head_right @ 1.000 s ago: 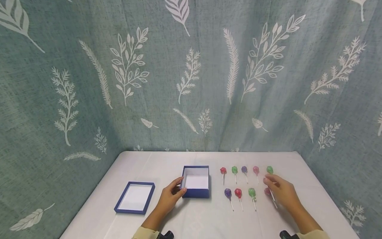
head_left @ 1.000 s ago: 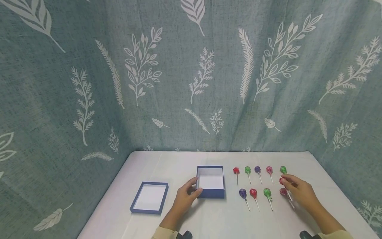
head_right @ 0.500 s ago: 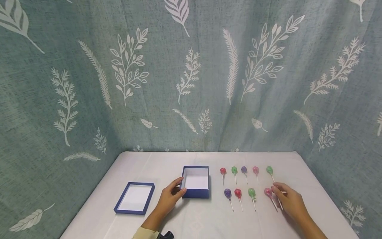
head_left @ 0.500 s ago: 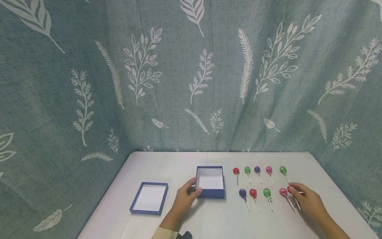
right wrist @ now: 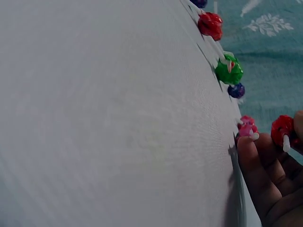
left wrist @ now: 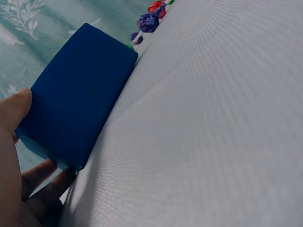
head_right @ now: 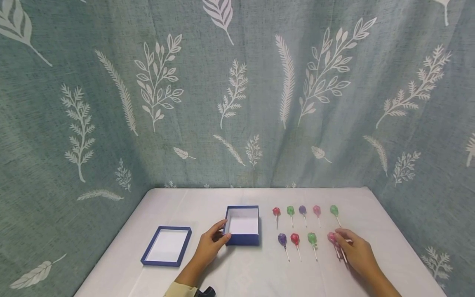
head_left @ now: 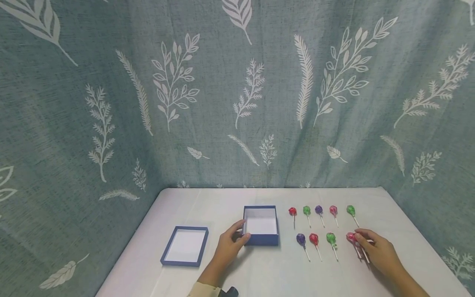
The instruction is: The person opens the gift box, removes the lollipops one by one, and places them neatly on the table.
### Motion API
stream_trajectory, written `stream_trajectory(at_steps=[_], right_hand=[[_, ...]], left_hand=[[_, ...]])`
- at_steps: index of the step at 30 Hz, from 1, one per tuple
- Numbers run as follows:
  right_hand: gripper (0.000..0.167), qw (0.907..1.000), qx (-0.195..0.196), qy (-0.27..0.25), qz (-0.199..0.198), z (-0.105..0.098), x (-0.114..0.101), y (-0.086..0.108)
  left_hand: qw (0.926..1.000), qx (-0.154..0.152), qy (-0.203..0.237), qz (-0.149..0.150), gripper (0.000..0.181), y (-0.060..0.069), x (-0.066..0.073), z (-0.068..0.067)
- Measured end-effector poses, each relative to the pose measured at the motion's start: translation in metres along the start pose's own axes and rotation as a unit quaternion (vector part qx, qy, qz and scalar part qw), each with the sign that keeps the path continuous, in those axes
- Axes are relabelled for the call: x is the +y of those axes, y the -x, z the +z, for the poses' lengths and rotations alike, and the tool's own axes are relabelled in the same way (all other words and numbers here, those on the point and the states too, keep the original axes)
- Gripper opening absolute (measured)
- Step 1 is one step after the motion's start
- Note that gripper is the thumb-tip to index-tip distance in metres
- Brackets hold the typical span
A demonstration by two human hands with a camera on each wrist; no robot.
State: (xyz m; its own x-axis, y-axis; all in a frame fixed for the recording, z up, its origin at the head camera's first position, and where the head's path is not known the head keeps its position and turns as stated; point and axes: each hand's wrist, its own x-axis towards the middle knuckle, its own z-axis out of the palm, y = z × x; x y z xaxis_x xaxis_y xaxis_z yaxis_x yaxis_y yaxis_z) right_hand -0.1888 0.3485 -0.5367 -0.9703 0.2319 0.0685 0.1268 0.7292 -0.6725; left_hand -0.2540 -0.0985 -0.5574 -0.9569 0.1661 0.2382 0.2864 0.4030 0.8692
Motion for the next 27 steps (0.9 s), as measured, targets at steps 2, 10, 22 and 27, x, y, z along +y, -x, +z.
stream_trajectory(at_steps=[2, 10, 22, 27], right_hand=[[0.059, 1.0000, -0.001, 0.001, -0.001, -0.002, 0.000, 0.000], [0.052, 0.9993, 0.017, 0.001, -0.035, -0.013, 0.008, -0.001], [0.061, 0.9999, 0.002, 0.004, -0.016, -0.015, 0.027, -0.014], [0.063, 0.9996, -0.010, 0.022, -0.016, -0.018, 0.033, -0.022]], left_hand=[[1.0000, 0.000, -0.001, 0.001, 0.055, 0.000, 0.000, 0.000], [1.0000, 0.005, -0.002, 0.000, 0.053, 0.000, 0.001, 0.001], [1.0000, 0.003, -0.002, 0.000, 0.052, 0.000, 0.000, 0.001], [1.0000, 0.000, 0.005, 0.007, 0.054, 0.000, -0.001, 0.001]])
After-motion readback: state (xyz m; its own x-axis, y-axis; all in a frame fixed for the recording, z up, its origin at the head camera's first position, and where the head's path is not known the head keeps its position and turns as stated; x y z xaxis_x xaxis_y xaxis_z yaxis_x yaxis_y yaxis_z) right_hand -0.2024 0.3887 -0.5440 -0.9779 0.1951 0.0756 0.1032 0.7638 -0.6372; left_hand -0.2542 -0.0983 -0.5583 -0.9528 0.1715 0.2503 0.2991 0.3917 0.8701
